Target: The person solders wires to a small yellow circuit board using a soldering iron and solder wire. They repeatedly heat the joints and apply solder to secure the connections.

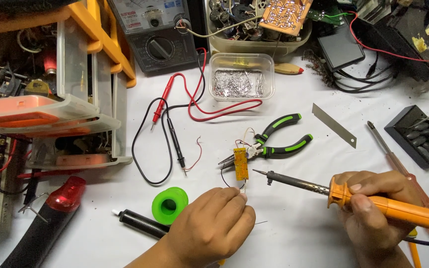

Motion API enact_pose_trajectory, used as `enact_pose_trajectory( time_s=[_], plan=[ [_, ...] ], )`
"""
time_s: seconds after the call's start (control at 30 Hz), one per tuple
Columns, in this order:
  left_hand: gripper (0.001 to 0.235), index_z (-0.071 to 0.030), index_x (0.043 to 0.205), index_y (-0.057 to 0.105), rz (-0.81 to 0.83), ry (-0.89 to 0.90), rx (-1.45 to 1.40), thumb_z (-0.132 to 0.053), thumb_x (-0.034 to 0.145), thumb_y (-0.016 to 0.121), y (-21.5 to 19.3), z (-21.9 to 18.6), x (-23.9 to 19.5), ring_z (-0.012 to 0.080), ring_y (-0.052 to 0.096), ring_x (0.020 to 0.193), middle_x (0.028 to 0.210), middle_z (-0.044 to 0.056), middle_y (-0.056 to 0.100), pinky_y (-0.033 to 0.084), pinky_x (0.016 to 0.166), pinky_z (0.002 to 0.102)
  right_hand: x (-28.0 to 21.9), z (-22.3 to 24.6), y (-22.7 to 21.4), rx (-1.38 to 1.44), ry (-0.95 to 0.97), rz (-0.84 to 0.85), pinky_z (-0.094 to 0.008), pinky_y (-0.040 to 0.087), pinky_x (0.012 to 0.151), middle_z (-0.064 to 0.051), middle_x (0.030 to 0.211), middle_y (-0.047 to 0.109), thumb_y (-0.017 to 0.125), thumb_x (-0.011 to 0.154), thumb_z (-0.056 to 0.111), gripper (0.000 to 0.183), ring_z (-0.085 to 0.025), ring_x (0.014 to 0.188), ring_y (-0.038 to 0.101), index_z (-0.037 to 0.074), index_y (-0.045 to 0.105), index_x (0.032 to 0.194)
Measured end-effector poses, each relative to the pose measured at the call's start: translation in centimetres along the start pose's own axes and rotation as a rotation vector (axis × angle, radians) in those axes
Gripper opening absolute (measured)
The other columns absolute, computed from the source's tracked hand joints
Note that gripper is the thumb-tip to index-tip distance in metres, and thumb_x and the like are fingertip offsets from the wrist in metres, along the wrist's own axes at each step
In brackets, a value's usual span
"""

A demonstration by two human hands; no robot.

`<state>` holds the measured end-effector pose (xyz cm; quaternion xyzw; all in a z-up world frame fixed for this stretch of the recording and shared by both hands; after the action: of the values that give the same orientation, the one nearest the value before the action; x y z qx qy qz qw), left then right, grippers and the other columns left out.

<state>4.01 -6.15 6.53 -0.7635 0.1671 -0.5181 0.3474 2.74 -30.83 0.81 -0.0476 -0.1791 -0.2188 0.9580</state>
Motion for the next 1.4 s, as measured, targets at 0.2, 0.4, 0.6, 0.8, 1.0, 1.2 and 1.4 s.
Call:
enact_pose_trajectory(
  time_s=[0.2, 0.4, 0.6, 0.8, 1.0, 1.2, 1.4],
  plan=[
    [0.019, -0.001, 0.083, 0.058, -0.001, 0.0, 0.017, 0.013, 0.094, 0.063, -0.1, 0.0, 0.1, 0.0277, 0.062, 0.077, 0.086, 0.013, 0.059, 0.057, 0.065, 0.035, -0.4, -0.4, -1.1, -0.073, -0.013, -0.107, -0.033, 0.038, 0.05, -0.009, 0.069, 0.046, 0.054, 0.083, 0.024, 0.02, -0.024, 0.049, 0.047, 0.006, 0.046, 0.085],
    [0.017, 0.0, 0.083, 0.058, -0.003, -0.002, -0.007, 0.013, 0.095, 0.062, -0.1, 0.0, 0.1, 0.0285, 0.061, 0.075, 0.086, 0.014, 0.059, 0.059, 0.068, 0.037, 0.2, 0.3, 0.0, 0.056, 0.014, -0.017, -0.031, 0.035, 0.048, -0.005, 0.064, 0.041, 0.055, 0.088, 0.02, 0.013, -0.017, 0.048, 0.038, 0.01, 0.047, 0.09],
    [0.019, -0.001, 0.083, 0.058, -0.012, -0.002, 0.019, 0.013, 0.094, 0.063, 0.0, 0.0, 0.0, 0.0277, 0.061, 0.076, 0.085, 0.013, 0.058, 0.057, 0.065, 0.035, 0.0, -0.1, -0.9, -0.011, -0.04, -0.065, -0.034, 0.037, 0.044, -0.007, 0.066, 0.042, 0.055, 0.086, 0.022, 0.018, -0.021, 0.043, 0.037, 0.007, 0.045, 0.087],
    [0.016, 0.0, 0.085, 0.059, 0.011, 0.006, 0.004, 0.011, 0.096, 0.062, 0.0, 0.0, 0.1, 0.0298, 0.063, 0.078, 0.087, 0.014, 0.06, 0.057, 0.066, 0.037, 0.2, 0.5, -0.2, -0.031, -0.003, -0.055, -0.034, 0.039, 0.048, -0.007, 0.061, 0.041, 0.054, 0.085, 0.025, 0.019, -0.02, 0.044, 0.042, 0.008, 0.045, 0.087],
    [0.016, -0.001, 0.084, 0.059, -0.007, 0.007, 0.018, 0.011, 0.094, 0.063, 0.0, -0.1, 0.0, 0.0284, 0.063, 0.077, 0.087, 0.013, 0.06, 0.057, 0.065, 0.035, 0.2, 0.5, -0.6, -0.035, -0.049, -0.081, -0.033, 0.03, 0.04, -0.007, 0.064, 0.037, 0.052, 0.083, 0.023, 0.019, -0.021, 0.039, 0.036, 0.006, 0.044, 0.085],
    [0.016, 0.0, 0.084, 0.059, 0.004, 0.006, 0.006, 0.012, 0.094, 0.062, 0.1, -0.1, -0.1, 0.0292, 0.062, 0.077, 0.088, 0.014, 0.06, 0.059, 0.068, 0.037, 0.4, 0.7, -0.2, -0.028, -0.055, -0.055, -0.034, 0.042, 0.051, -0.005, 0.061, 0.035, 0.052, 0.087, 0.023, 0.019, -0.02, 0.047, 0.042, 0.007, 0.043, 0.088],
    [0.023, -0.002, 0.08, 0.055, 0.019, -0.011, 0.043, 0.013, 0.094, 0.064, 0.3, -0.2, -0.2, 0.028, 0.062, 0.078, 0.087, 0.012, 0.058, 0.055, 0.064, 0.035, 0.4, 0.3, -1.0, 0.01, -0.046, -0.084, -0.032, 0.036, 0.047, -0.005, 0.062, 0.041, 0.055, 0.084, 0.022, 0.017, -0.019, 0.048, 0.044, 0.007, 0.046, 0.087]
  ],
)
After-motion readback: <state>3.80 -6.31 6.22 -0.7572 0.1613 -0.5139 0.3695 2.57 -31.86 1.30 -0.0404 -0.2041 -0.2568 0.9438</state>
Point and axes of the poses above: each hand's wrist, its own x-axis towards the middle knuckle, its own y-axis out of the palm, z = x × y, the point moved 10 cm from there along x, towards the middle knuckle
